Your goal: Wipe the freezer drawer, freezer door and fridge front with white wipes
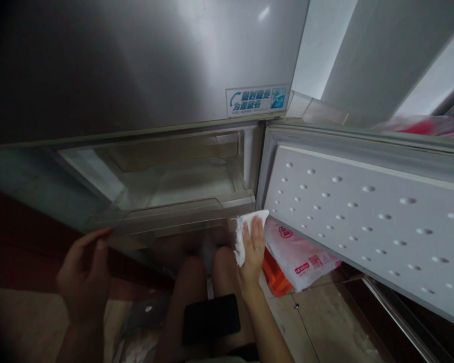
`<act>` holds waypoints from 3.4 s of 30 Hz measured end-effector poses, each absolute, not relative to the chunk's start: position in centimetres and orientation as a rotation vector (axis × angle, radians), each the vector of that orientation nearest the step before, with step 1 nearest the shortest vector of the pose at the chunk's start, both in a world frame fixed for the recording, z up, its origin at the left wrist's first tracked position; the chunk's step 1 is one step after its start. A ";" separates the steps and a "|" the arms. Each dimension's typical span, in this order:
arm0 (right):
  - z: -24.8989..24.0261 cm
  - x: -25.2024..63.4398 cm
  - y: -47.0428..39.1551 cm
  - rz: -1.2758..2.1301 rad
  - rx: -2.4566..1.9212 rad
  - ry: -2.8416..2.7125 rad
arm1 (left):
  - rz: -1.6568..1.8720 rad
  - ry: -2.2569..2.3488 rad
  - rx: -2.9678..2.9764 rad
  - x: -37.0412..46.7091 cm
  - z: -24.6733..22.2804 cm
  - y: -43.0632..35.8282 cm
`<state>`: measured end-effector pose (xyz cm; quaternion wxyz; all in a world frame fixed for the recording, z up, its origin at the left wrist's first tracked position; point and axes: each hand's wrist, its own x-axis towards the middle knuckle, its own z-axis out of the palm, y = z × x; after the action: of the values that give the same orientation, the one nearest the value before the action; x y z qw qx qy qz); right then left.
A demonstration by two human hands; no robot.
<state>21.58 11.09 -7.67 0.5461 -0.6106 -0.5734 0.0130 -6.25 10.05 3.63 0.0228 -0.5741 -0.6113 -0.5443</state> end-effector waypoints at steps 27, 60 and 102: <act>-11.2 19.9 12.9 -0.227 -1.417 -1.536 | -0.988 -1.607 -2.215 -2.9 5.0 14.9; -13.7 19.1 12.7 -0.090 -1.423 -1.576 | -1.014 -1.611 -2.186 -2.8 4.6 15.0; -15.0 19.7 13.8 -0.302 -1.327 -1.649 | -0.997 -1.589 -2.186 -2.8 4.5 15.1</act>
<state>19.65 13.79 -15.01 0.4811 -0.5442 -0.6761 -0.1239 -2.85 15.07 4.49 0.1303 -0.7524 -0.5470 -0.3432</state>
